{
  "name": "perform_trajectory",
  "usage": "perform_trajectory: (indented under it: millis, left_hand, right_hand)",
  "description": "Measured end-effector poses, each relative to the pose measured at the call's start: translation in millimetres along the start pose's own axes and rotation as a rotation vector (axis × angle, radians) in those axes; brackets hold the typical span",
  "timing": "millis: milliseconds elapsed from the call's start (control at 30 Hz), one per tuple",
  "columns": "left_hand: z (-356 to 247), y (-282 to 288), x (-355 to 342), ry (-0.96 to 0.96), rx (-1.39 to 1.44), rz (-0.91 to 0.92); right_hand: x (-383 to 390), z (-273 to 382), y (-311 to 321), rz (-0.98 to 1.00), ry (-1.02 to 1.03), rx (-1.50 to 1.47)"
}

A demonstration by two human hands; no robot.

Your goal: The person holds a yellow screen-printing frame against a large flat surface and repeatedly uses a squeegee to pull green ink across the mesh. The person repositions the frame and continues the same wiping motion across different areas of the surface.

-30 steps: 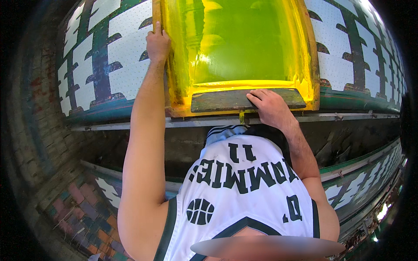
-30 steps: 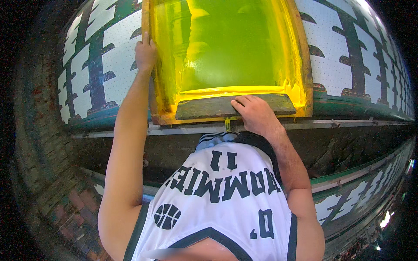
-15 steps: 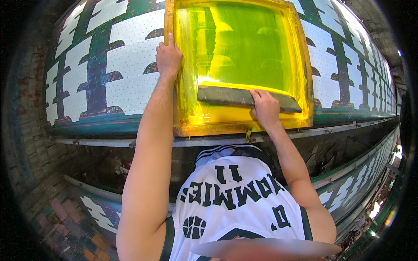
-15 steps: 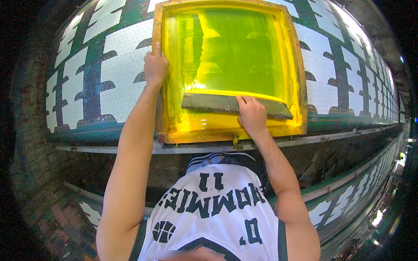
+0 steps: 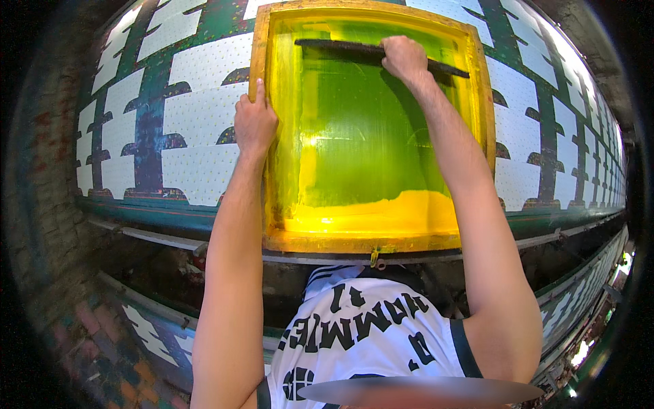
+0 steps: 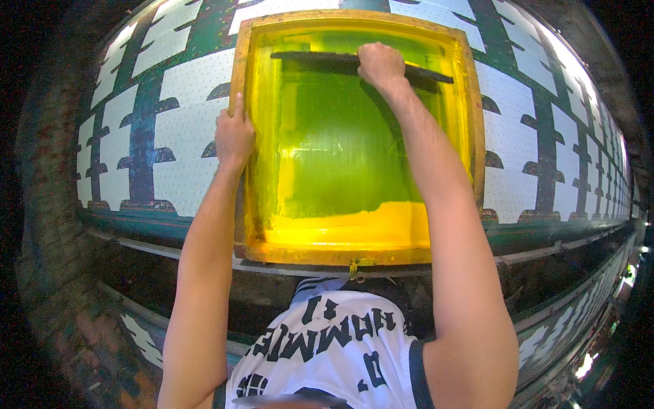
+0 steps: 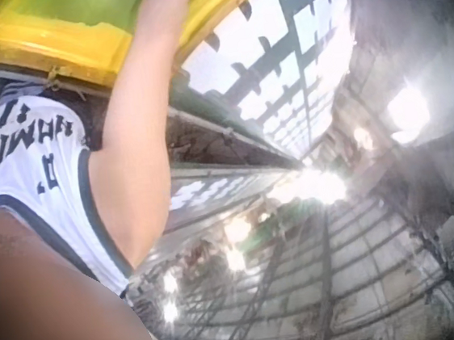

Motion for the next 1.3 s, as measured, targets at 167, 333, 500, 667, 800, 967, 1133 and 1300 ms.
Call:
perform_trajectory:
  millis: [167,333,500,667,800,967,1133,1300]
  left_hand:
    - [-1,0,0,-0.017,-0.001,-0.049]
    - [1,1,1,-0.035,0.018,-0.096]
    - [1,1,1,-0.013,0.023,-0.089]
    - [0,1,0,-0.009,0.024,-0.076]
    - [2,0,0,-0.003,0.037,-0.088]
    - [2,0,-1,0.011,0.015,-0.075]
    - [3,0,2,0.019,0.051,-0.059]
    - [6,-1,1,-0.012,0.083,-0.098]
  right_hand:
    - [-56,-17,20,-0.131,0.081,0.021]
    - [-74,-21,32,-0.118,0.128,0.022]
    - [-79,-33,58,-0.099,0.079,0.017]
    - [-97,-25,58,-0.095,0.088,-0.045]
    - [-107,-19,48,-0.038,0.083,-0.046]
    - [-73,-9,37,0.112,0.102,0.023]
    - [17,14,13,0.162,0.211,0.02]
    - [136,39,-9,0.181,0.248,0.024]
Point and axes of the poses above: each hand's wrist, its own x-axis away from the middle knuckle, its own y-axis out of the back of the hand, z = x × y, the point moved 8 cm from there along -x, towards the middle knuckle, and after that the axes turned 7 degrees about z, right-handed, at the moved point
